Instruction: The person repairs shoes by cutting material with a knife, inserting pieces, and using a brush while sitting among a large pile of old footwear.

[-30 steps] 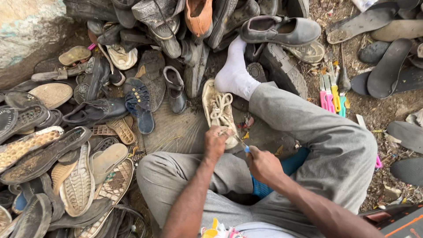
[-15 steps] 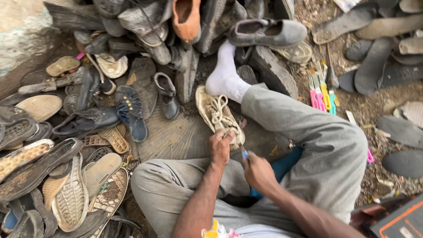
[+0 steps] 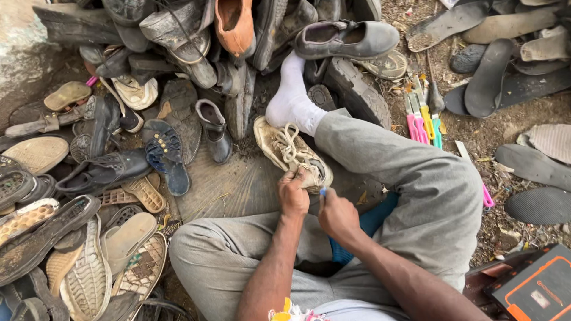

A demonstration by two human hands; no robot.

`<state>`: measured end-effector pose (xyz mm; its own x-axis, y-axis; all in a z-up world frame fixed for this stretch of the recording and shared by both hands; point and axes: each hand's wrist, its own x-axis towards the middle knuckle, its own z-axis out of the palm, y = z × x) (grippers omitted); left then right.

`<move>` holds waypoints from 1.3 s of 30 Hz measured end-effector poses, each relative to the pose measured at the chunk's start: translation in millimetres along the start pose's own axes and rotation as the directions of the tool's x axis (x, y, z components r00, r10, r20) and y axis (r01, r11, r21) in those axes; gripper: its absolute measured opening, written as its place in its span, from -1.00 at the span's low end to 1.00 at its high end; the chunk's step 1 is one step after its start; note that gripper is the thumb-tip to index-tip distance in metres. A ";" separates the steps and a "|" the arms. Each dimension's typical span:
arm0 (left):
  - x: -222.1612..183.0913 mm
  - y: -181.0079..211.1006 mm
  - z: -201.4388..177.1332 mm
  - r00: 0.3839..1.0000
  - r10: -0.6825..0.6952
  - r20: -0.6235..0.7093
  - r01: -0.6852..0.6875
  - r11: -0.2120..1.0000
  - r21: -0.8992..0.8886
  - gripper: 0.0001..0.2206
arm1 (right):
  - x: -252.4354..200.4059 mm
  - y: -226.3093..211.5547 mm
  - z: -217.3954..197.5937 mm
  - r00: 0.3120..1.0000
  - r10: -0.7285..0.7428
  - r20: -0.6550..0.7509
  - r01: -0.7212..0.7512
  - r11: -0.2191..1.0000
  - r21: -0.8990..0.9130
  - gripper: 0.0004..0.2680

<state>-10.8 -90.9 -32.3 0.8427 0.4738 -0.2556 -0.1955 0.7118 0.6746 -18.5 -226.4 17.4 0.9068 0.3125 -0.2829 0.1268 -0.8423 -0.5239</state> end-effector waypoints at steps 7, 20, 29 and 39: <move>2.9 0.7 -14.6 0.997 -0.058 -0.059 0.054 0.996 -0.074 -0.76 | -80.0 25.8 -32.5 0.994 0.038 0.100 -0.045 0.997 0.069 -0.72; 17.5 50.1 8.7 0.886 0.414 0.210 -0.399 0.449 0.800 -0.67 | 16.9 9.1 -25.7 0.953 -0.286 -0.095 0.295 0.951 0.090 -0.26; 63.1 85.8 23.7 0.990 0.102 -0.096 -0.007 0.720 0.694 -0.79 | 45.2 -86.6 -16.0 0.989 -0.131 0.072 0.055 0.764 0.643 -0.35; 168.1 92.3 34.5 0.771 0.601 -0.213 0.045 0.282 0.958 -0.81 | 43.9 -84.3 -1.6 0.988 -0.147 0.040 0.104 0.843 0.527 -0.31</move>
<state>130.0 36.5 10.9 0.4254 0.9029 0.0609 0.4631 -0.2750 0.8426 11.3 -142.4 50.5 0.8617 0.4501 -0.2344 -0.0106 -0.4459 -0.8950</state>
